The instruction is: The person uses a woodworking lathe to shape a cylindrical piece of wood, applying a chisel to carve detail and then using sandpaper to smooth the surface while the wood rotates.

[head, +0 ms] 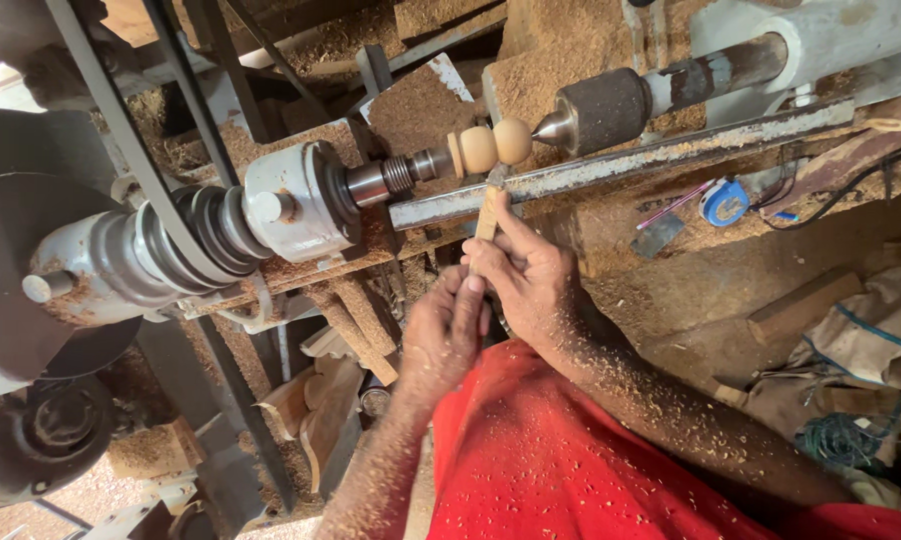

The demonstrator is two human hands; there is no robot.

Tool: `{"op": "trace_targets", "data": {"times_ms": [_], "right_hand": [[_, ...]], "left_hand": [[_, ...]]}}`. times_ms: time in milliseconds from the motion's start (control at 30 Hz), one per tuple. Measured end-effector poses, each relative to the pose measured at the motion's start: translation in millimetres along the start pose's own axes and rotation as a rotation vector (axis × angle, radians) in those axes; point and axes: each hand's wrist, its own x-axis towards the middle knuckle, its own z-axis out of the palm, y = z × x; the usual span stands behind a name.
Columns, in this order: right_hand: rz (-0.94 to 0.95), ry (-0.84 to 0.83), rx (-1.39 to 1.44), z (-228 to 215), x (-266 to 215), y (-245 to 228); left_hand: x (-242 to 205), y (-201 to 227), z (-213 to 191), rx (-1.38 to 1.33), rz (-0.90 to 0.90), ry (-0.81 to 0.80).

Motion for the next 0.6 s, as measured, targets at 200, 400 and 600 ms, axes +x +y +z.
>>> {"op": "trace_targets", "data": {"times_ms": [200, 400, 600], "right_hand": [[-0.032, -0.02, 0.024, 9.3, -0.5, -9.9], [-0.045, -0.03, 0.18, 19.5, 0.6, -8.6], [-0.042, -0.019, 0.318, 25.6, -6.9, 11.6]], "left_hand": [[9.8, 22.8, -41.3, 0.117, -0.065, -0.146], [14.3, 45.8, -64.4, 0.223, -0.031, -0.214], [13.9, 44.4, -75.1, 0.26, -0.055, -0.238]]}}
